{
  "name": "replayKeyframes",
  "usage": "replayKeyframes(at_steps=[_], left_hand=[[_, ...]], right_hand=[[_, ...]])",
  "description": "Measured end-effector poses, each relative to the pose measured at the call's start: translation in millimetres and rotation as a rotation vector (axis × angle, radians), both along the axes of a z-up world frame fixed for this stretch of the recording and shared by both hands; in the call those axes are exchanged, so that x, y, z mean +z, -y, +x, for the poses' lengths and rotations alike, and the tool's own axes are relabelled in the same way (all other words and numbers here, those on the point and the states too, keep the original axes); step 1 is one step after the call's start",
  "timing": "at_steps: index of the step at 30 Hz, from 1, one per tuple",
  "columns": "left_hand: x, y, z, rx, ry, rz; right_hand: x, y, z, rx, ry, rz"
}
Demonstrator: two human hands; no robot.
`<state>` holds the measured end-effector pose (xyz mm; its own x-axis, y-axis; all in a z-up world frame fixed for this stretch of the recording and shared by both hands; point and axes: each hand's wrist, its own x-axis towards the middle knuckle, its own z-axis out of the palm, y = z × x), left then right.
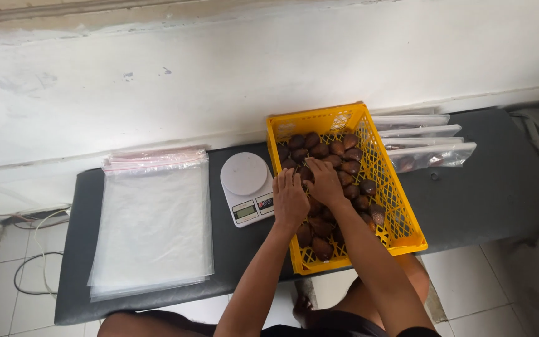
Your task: The person weighs two brown fruits on a digital scale, places them into a clear plastic bag, and uses a white cylindrical tool to roll and seal the bag. The sealed bag is set aside, and the process is repeated with another pair of fruits.
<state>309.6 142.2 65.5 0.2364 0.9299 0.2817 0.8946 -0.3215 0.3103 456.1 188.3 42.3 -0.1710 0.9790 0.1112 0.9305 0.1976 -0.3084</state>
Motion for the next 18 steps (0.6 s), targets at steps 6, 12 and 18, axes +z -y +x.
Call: replayKeyframes(at_steps=[6,12,18], left_hand=[[-1,4,-3,0.020,0.071,0.012],[-2,3,-4,0.007,0.096,-0.045],[8,7,-7,0.035,0.142,-0.042]], right_hand=[[-41,-3,-11,0.055,0.393,-0.024],[-48,-17,5,-0.013,0.217,-0.081],[8,-7,6,-0.289,-0.672,-0.264]])
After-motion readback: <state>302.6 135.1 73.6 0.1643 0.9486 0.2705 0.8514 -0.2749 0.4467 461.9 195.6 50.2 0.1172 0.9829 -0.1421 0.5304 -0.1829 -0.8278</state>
